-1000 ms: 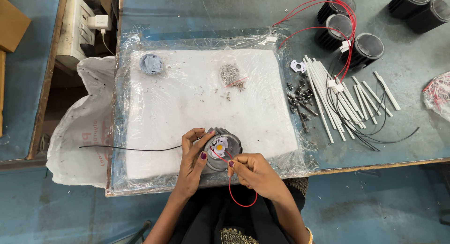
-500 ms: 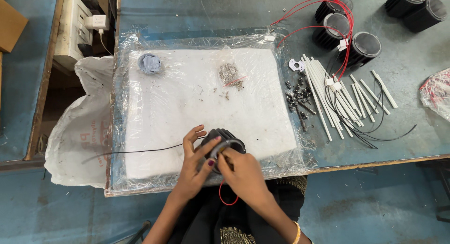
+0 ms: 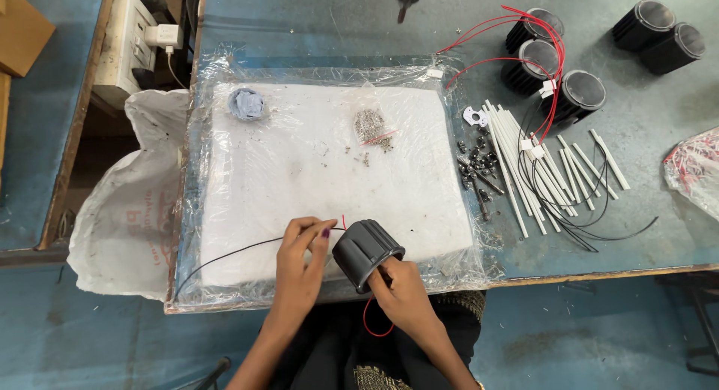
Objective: The person assembles LED light units by inserting white plastic tubes into black heat sinks, securing them with a hot glue gun, and soldering red and black wires to LED modules. The person repeats this process for multiple units on a workbench.
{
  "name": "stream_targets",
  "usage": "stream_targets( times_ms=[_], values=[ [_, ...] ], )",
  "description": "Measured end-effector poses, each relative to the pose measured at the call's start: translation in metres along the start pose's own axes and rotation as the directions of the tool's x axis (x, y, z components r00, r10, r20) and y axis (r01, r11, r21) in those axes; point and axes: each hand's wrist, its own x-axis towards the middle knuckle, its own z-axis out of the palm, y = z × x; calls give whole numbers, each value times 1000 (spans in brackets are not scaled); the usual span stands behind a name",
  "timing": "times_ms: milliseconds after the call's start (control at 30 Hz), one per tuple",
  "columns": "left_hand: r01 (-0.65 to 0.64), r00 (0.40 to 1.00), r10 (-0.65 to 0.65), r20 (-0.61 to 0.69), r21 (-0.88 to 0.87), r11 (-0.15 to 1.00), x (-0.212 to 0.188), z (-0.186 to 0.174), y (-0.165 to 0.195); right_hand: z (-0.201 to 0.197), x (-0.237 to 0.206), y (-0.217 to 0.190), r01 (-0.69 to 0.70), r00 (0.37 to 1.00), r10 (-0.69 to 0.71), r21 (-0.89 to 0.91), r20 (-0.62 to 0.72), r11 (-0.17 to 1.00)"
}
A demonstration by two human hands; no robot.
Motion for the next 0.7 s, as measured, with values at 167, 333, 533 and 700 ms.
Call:
stream_targets(
  times_ms=[167,333,533,700],
  values=[
    [45,997,-28,68,-260,965,20,12,-7,1,-1,-7,-36,999,35,54,23,998],
    [210,976,-218,23,-391,896,24,39,-17,0,-1,-22,-110,994,107,124,34,986],
    [41,977,-149,-153,-551,833,30,57,-21,-38,-13,-32,-60,992,41,163,116,985],
    [-71,963,-100,-251,-592,802,33,62,-12,-55,14,-16,271,940,-253,53,-229,961]
  ],
)
